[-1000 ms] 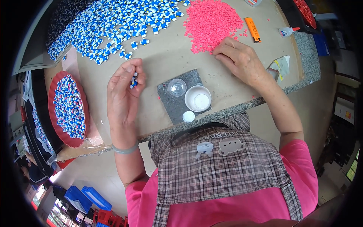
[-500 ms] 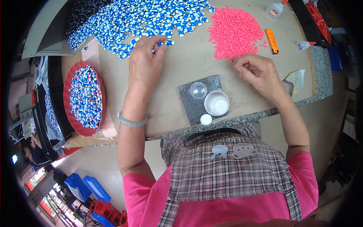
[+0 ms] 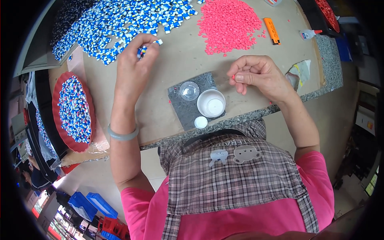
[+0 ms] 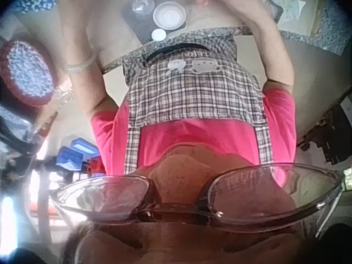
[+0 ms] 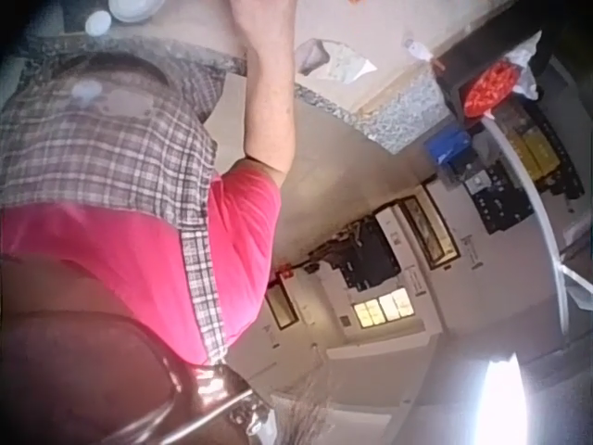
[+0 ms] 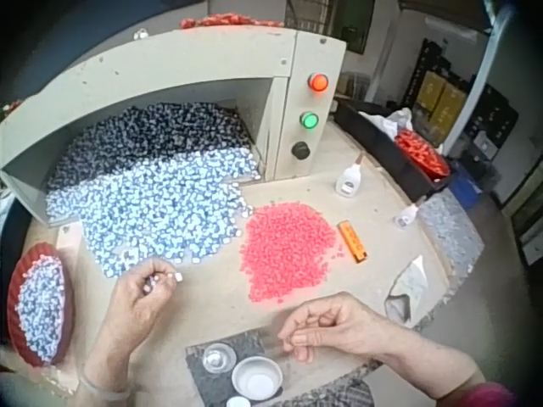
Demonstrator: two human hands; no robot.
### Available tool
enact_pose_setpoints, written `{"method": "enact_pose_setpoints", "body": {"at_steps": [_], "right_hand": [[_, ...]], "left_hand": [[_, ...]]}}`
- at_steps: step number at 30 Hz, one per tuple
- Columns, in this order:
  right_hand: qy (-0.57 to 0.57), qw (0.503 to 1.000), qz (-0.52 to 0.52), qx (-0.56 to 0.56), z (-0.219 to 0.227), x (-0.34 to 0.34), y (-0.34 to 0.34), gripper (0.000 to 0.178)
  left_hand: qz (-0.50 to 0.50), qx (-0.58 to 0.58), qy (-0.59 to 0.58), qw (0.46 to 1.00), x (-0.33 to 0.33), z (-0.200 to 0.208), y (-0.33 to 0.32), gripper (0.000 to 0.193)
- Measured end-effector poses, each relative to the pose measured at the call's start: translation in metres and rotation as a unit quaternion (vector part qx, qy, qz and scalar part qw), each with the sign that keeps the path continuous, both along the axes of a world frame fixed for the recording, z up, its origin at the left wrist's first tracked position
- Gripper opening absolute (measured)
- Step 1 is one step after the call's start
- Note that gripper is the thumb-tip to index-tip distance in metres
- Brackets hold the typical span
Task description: The person assembles small figurines by picking up individual components, applying glue, attaching the pieces together by hand, and wiping the parts with a cloth.
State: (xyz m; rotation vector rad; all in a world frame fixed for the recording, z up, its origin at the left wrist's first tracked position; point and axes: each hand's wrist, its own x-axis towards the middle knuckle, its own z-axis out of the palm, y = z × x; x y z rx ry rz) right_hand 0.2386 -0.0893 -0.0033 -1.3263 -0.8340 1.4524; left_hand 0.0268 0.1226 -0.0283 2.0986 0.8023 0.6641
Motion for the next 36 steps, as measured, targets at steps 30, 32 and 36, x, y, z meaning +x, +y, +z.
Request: {"method": "enact_pose_setpoints", "body": {"at_steps": [30, 32, 36], "right_hand": [[-0.033, 0.996, 0.045, -0.069, 0.021, -0.026, -0.005, 0.023], [-0.056, 0.994, 0.049, -0.079, 0.025, -0.031, -0.004, 0.023], [-0.094, 0.991, 0.061, -0.076, 0.026, -0.036, -0.003, 0.023]], "left_hand": [[-0.032, -0.439, -0.173, 0.881, -0.044, 0.023, -0.07, 0.026], [-0.03, -0.437, -0.178, 0.881, -0.044, 0.023, -0.073, 0.025], [-0.034, -0.434, -0.176, 0.883, -0.046, 0.024, -0.074, 0.025]]}}
